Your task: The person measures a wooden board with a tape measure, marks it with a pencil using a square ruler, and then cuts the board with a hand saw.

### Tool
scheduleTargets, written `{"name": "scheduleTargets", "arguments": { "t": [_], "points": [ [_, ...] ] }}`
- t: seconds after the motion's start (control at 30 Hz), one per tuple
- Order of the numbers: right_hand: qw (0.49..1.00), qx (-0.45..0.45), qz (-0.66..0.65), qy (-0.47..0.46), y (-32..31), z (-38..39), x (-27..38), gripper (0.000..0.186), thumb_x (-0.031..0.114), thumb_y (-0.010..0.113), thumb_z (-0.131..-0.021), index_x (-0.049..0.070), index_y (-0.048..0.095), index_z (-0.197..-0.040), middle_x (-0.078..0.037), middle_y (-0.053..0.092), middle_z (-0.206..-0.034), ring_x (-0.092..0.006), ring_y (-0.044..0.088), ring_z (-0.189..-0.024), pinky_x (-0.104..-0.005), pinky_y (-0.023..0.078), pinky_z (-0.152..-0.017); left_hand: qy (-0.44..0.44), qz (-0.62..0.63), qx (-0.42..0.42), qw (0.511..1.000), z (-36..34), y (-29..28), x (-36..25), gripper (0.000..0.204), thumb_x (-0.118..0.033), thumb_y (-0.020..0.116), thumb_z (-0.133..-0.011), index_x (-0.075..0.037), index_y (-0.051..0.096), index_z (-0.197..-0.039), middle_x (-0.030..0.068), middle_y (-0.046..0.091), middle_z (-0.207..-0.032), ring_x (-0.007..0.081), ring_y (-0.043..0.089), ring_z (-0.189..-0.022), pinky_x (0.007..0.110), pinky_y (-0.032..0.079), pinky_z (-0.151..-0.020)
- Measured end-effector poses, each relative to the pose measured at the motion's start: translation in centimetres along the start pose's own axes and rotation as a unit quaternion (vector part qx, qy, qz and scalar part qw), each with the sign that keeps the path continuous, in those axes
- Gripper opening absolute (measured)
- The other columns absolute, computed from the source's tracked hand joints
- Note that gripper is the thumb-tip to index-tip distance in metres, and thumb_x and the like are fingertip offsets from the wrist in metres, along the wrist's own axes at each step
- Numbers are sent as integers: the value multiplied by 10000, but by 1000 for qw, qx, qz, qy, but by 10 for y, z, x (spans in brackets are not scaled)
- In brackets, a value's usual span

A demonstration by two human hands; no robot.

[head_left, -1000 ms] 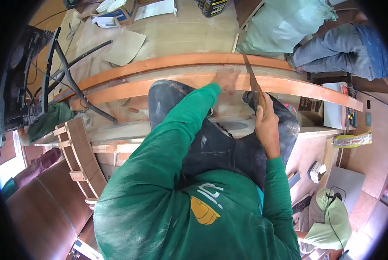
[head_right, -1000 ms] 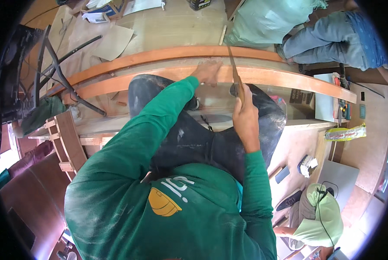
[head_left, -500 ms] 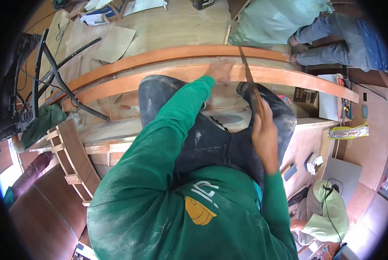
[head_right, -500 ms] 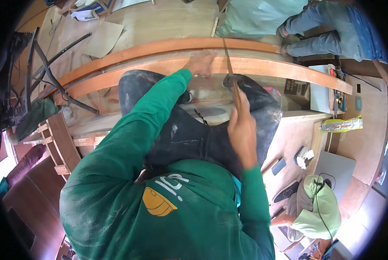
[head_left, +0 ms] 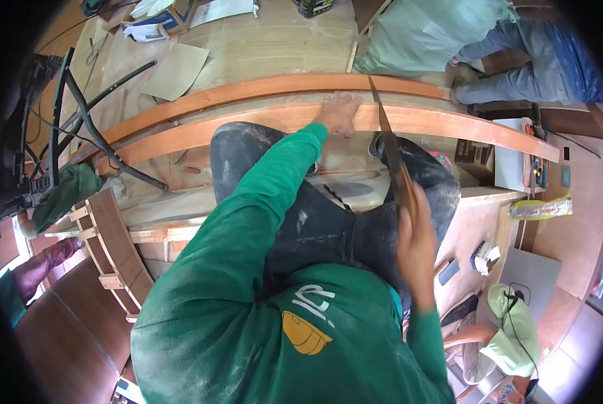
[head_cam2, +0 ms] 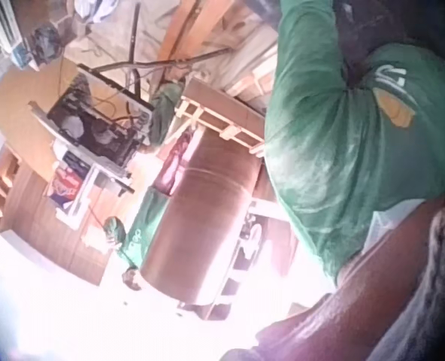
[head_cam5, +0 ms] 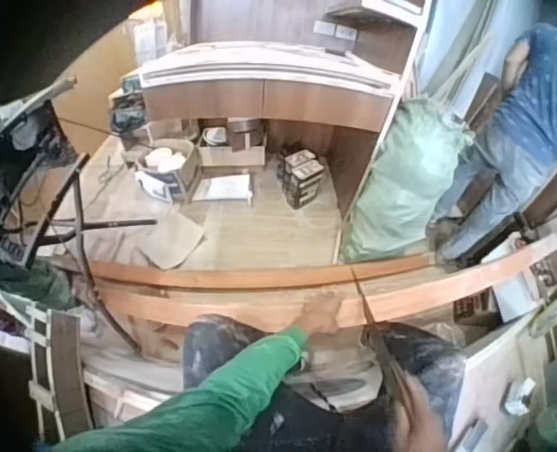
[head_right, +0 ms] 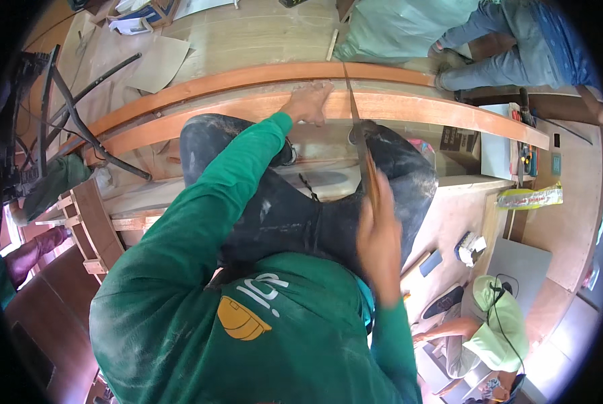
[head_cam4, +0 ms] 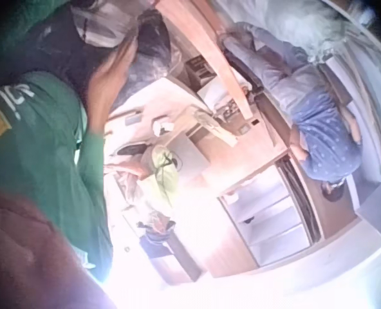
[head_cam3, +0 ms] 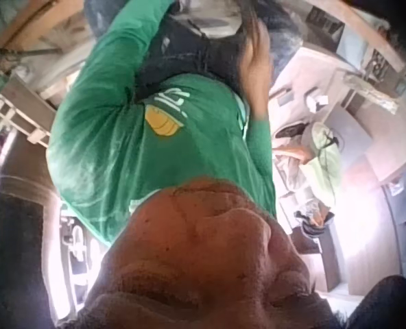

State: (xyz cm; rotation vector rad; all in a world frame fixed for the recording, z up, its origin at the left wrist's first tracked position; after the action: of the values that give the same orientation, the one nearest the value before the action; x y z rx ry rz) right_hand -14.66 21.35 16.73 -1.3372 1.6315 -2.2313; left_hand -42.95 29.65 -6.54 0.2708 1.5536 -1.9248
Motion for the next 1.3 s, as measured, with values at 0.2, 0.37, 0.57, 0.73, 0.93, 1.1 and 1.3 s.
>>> {"name": "scheduleTargets", "arguments": {
  "t": [0.2, 0.37, 0.57, 0.73, 0.93, 1.1, 1.3],
  "points": [
    [998, -22, -47, -26, 46, -86, -28, 492, 103, 538, -1074, 71, 437, -1554, -350, 670, -1220, -568, 626, -1117, -560, 531, -874, -16, -6, -5, 1000, 6, -2, -1, 1074, -233, 944, -597, -95, 444, -1538, 241, 529, -1524, 434, 524, -1414, 549, 496, -1106],
    [998, 51, -1, 48, -45, 65, 39, 529, 48, 490, -1065, 35, 419, -1589, -293, 599, -1471, -453, 609, -1351, -472, 481, -1117, -11, 12, -36, 999, 2, 8, 16, 1154, -220, 946, -590, -108, 396, -1598, 238, 448, -1616, 450, 458, -1478, 550, 465, -1156],
    [1000, 7, 0, 29, 8, -6, -1, 507, 79, 518, -1076, 59, 431, -1575, -314, 590, -1444, -520, 599, -1284, -515, 518, -1039, 5, 29, -5, 1000, 0, 0, 3, 1153, -214, 950, -577, -103, 406, -1588, 233, 470, -1592, 448, 494, -1438, 565, 460, -1143],
    [999, -25, -41, -8, 53, -82, -27, 485, 89, 530, -1074, 59, 441, -1550, -336, 631, -1338, -554, 609, -1172, -561, 527, -914, 5, 30, -27, 999, -1, -6, 5, 1073, -203, 941, -593, -67, 447, -1536, 227, 554, -1495, 437, 541, -1380, 570, 465, -1114],
    [997, 50, 10, 58, -45, 69, 36, 539, 65, 487, -1075, 44, 400, -1606, -266, 567, -1517, -438, 568, -1402, -450, 458, -1145, 7, 15, -43, 999, 0, 2, 16, 1066, -213, 937, -608, -64, 446, -1543, 222, 553, -1515, 421, 521, -1416, 541, 462, -1130],
    [999, 0, -7, 33, -10, 22, 7, 522, 82, 525, -1068, 75, 430, -1581, -337, 606, -1412, -525, 615, -1264, -530, 522, -1029, 25, 27, -1, 999, 3, -4, -6, 1089, -218, 941, -601, -64, 435, -1553, 219, 509, -1565, 408, 492, -1451, 523, 457, -1146],
    [999, -1, -36, 9, 35, -71, -17, 502, 123, 550, -1071, 87, 444, -1560, -353, 639, -1323, -561, 630, -1156, -545, 535, -943, -7, 35, -12, 999, 3, -5, 6, 1157, -216, 956, -564, -96, 415, -1580, 213, 501, -1576, 428, 483, -1453, 599, 428, -1149]
  ]
}}
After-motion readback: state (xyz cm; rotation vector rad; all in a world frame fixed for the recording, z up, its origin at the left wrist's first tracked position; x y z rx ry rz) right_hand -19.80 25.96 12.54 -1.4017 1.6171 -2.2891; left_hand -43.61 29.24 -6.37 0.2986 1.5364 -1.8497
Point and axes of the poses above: each hand's wrist, its own z-axis away from the middle knuckle, its own y-axis out of the palm, x = y × z, the point moved 1 cm from there along -z, towards the middle knuckle
